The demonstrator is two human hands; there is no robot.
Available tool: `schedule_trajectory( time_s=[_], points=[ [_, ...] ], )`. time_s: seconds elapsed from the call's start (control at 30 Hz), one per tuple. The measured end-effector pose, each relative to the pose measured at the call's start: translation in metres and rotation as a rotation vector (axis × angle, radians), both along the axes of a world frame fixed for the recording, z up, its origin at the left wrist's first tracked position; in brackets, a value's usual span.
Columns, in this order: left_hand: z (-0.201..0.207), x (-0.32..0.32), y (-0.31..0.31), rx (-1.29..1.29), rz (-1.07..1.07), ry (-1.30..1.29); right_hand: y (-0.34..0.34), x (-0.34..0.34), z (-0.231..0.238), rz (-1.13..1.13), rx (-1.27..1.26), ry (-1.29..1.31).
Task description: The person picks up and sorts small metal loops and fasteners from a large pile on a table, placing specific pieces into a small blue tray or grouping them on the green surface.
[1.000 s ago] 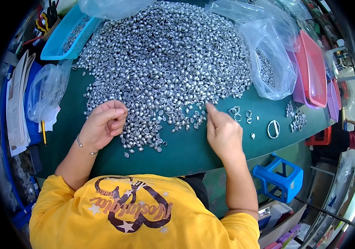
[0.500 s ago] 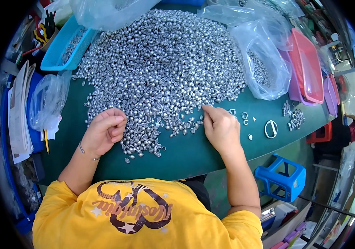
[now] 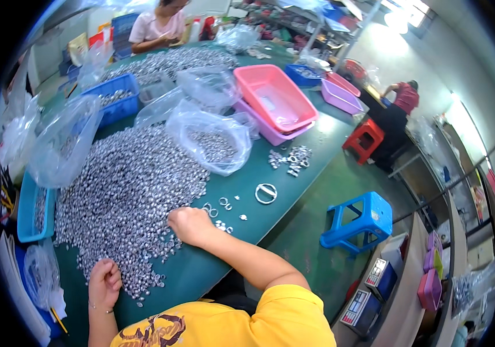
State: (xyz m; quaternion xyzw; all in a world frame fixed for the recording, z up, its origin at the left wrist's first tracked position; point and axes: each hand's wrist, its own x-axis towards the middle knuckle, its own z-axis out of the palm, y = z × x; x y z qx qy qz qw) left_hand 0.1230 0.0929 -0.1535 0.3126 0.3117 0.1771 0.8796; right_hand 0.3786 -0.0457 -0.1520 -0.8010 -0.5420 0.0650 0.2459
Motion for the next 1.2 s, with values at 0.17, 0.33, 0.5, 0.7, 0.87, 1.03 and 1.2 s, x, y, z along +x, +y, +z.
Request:
schedule_trajectory(
  time_s=[0.17,0.33,0.5,0.7,0.87,1.03,1.2],
  points=[
    [-0.003,-0.002,0.005,0.022,0.001,-0.013,0.004,-0.009,0.008,-0.075,-0.057,0.020],
    [0.001,0.002,0.000,0.088,0.058,0.049,0.011,-0.026,0.017,0.074,0.073,0.068],
    [-0.003,0.012,-0.010,0.105,-0.022,-0.009,0.036,-0.072,0.026,0.181,0.408,0.340],
    [0.003,0.009,-0.007,0.120,0.090,-0.058,0.077,-0.126,0.025,0.314,0.519,0.570],
    [0.003,0.012,-0.006,0.104,-0.005,0.123,0.078,-0.111,-0.007,0.277,0.457,0.408],
    [-0.028,0.018,-0.001,0.104,-0.090,-0.128,0.077,-0.112,-0.011,0.287,0.461,0.300],
    [-0.017,0.006,-0.009,0.203,-0.041,-0.108,0.074,-0.134,-0.005,0.353,0.528,0.221]
  ],
)
